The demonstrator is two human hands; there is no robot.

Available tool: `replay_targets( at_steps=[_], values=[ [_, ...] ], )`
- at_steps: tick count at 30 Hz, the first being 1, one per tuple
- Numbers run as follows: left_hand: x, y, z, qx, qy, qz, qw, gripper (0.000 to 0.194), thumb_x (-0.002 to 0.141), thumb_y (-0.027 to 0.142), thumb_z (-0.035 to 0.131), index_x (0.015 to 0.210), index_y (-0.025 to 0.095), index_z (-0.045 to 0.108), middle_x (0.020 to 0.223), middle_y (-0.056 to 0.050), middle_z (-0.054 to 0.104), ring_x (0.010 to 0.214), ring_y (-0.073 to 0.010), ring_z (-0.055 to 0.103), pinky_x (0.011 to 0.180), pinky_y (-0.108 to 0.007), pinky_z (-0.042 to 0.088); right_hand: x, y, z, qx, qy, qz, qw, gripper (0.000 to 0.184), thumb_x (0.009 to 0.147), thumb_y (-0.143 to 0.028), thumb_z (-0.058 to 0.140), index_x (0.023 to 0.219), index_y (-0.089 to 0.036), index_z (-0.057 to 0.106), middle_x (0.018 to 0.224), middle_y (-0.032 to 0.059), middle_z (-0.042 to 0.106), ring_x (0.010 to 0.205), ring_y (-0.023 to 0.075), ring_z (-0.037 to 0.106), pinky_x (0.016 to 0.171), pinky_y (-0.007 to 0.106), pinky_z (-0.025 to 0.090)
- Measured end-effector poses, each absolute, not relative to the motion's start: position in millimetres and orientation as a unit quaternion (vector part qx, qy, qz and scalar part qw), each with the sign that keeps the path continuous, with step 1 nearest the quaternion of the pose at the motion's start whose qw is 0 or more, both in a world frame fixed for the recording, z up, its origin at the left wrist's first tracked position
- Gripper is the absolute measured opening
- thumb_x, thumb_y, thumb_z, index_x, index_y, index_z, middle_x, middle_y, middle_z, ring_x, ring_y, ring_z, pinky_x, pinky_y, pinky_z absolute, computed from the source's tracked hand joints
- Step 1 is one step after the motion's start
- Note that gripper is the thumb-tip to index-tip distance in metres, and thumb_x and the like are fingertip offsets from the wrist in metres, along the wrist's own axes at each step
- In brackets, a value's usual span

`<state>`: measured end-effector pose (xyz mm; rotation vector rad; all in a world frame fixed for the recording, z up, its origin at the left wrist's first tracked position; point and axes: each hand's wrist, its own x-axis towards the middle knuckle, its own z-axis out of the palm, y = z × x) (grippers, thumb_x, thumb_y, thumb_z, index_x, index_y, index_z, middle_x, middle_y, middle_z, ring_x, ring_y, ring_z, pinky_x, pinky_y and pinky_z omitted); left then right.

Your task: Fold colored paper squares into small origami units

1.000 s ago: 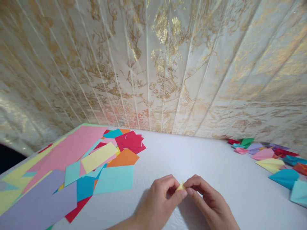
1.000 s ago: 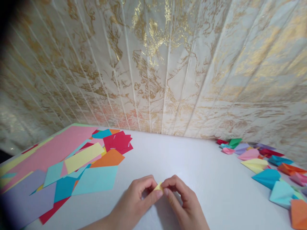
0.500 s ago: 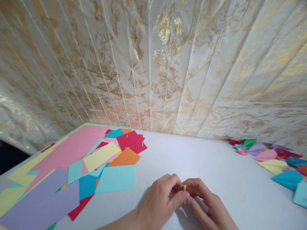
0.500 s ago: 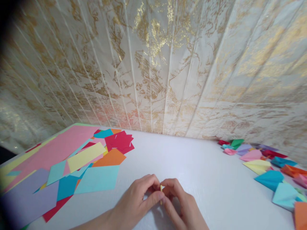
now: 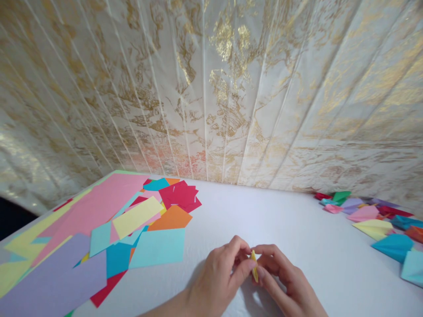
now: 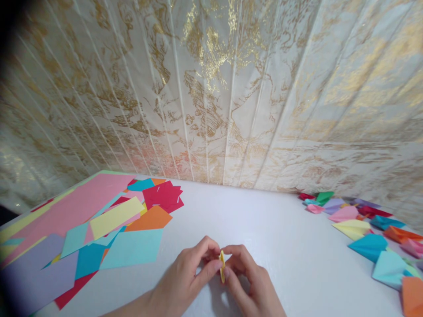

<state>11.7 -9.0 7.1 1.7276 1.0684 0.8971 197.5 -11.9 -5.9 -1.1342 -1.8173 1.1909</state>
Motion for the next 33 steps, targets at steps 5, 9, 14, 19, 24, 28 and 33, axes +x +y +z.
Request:
replay_targets(
  at_steps=[5,9,14,19,24,28,33],
  values=[
    [13,-10,5,0.735,0.446,0.354,0.369,0.01,0.097,0.02,0.046,0.099,0.021,0.055,0.088,-0.003,0.069,0.081,-0.018,0.068,0.075,-0.024,0.045,197,-11,-9,-0.443,-0.67,0.479,0.354,0.024,0.099,-0.047,0.05,0.109,-0.026,0.056,0.081,-0.0003,0.068,0.077,0.0176,0.063,0.07,0.025,0.046],
    [14,-10,2,0.726,0.436,0.389,0.362,0.015,0.091,0.011,0.051,0.096,0.021,0.061,0.09,-0.002,0.067,0.086,-0.0162,0.065,0.079,-0.023,0.045,196,-8,-7,-0.43,-0.659,0.484,0.382,0.026,0.1,-0.046,0.049,0.098,-0.023,0.061,0.085,0.0021,0.067,0.08,0.0178,0.062,0.074,0.025,0.048],
    [13,-8,3,0.704,0.41,0.438,0.381,0.019,0.09,0.01,0.048,0.089,0.021,0.063,0.088,0.0,0.065,0.087,-0.0152,0.062,0.079,-0.023,0.044,193,-9,1,-0.423,-0.611,0.517,0.425,0.031,0.094,-0.05,0.058,0.092,-0.021,0.064,0.084,0.0035,0.067,0.08,0.0187,0.062,0.073,0.027,0.048],
    [13,-12,7,0.651,0.458,0.415,0.441,0.008,0.095,0.03,0.056,0.093,0.023,0.06,0.088,0.002,0.063,0.087,-0.0165,0.06,0.081,-0.025,0.044,193,-10,2,-0.437,-0.611,0.501,0.429,0.031,0.092,-0.05,0.062,0.087,-0.02,0.065,0.081,0.0033,0.067,0.077,0.0182,0.062,0.072,0.027,0.048],
    [16,-12,9,0.645,0.465,0.398,0.457,0.008,0.09,0.03,0.067,0.088,0.022,0.064,0.088,0.003,0.062,0.085,-0.0156,0.059,0.079,-0.024,0.043,192,-11,-2,-0.426,-0.616,0.494,0.441,0.022,0.092,-0.043,0.064,0.095,-0.022,0.056,0.084,0.0031,0.071,0.081,0.0189,0.066,0.075,0.028,0.05],
    [18,-10,10,0.644,0.455,0.425,0.445,0.013,0.09,0.027,0.067,0.079,0.02,0.064,0.081,0.002,0.06,0.08,-0.015,0.058,0.075,-0.024,0.042,190,-10,0,-0.431,-0.62,0.502,0.422,0.023,0.093,-0.043,0.063,0.099,-0.021,0.06,0.085,0.0042,0.072,0.081,0.0196,0.067,0.075,0.028,0.051],
    [20,-13,14,0.619,0.447,0.444,0.468,0.016,0.087,0.025,0.067,0.073,0.019,0.061,0.077,0.002,0.058,0.075,-0.015,0.056,0.072,-0.024,0.042,193,-9,7,-0.42,-0.662,0.454,0.423,0.023,0.092,-0.043,0.063,0.087,-0.021,0.067,0.087,0.0036,0.065,0.082,0.0189,0.063,0.075,0.027,0.05]
  ],
)
